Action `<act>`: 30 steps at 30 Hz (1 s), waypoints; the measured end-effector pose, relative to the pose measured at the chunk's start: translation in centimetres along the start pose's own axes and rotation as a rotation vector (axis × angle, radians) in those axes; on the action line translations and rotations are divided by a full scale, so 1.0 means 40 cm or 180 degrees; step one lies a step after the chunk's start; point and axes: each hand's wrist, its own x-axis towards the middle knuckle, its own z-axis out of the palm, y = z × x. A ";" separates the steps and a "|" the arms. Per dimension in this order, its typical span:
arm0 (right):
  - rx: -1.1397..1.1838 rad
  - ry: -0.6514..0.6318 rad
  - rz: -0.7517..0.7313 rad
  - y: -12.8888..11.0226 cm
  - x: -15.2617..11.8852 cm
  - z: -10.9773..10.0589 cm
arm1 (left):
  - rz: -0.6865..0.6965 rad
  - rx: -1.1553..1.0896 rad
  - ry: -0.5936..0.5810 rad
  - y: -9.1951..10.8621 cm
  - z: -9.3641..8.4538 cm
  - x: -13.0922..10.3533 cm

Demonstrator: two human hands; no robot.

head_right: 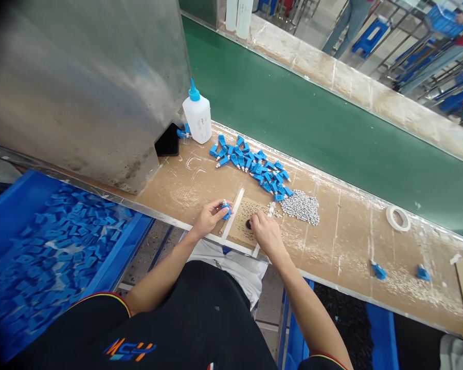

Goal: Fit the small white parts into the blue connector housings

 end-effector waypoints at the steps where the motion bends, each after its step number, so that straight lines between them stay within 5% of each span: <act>1: 0.0066 0.0022 0.0018 0.000 -0.002 -0.004 | 0.0018 -0.0003 -0.0008 0.001 0.000 0.000; 9: 0.1488 0.0728 0.0518 0.005 -0.028 -0.067 | -0.0022 -0.0137 -0.0237 -0.008 -0.003 -0.005; 17: 0.2916 0.1357 0.1083 -0.120 0.010 -0.071 | 0.0029 -0.0292 -0.0375 -0.015 0.003 -0.010; 30: 0.2748 0.1273 0.1076 -0.173 0.065 -0.037 | 0.0099 -0.0147 -0.0253 -0.014 0.004 -0.008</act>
